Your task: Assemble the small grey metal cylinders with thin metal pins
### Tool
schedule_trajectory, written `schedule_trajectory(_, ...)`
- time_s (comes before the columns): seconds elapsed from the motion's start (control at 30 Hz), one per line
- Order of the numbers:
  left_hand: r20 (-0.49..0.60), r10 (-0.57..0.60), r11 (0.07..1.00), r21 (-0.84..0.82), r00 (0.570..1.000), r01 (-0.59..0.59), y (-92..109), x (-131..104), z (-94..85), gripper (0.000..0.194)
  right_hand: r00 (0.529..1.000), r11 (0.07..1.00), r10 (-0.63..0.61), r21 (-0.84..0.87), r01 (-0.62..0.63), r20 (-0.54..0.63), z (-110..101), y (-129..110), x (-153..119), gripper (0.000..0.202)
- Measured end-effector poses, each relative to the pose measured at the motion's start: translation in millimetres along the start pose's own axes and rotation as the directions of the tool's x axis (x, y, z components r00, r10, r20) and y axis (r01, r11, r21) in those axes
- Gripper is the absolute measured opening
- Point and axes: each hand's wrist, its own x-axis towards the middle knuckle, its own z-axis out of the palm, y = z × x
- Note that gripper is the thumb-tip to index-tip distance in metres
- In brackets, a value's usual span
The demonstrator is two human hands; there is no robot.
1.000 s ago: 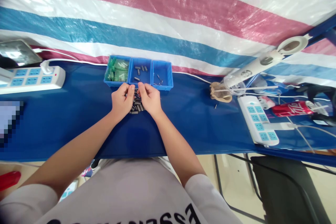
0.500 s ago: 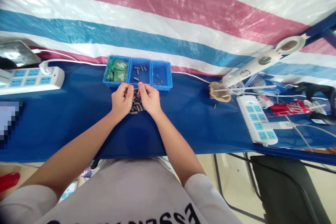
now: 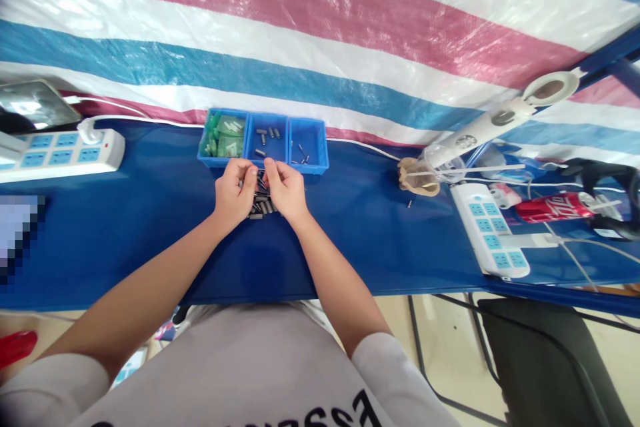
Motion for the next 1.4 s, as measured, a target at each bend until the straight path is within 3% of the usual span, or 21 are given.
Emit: schedule_trajectory(1.4,0.005,-0.001,1.000,0.026,1.000,0.000,0.7,0.0,-1.0,0.031,0.999,0.999,-0.033,-0.022,0.033,0.012,0.6,-2.2,-0.3,0.054)
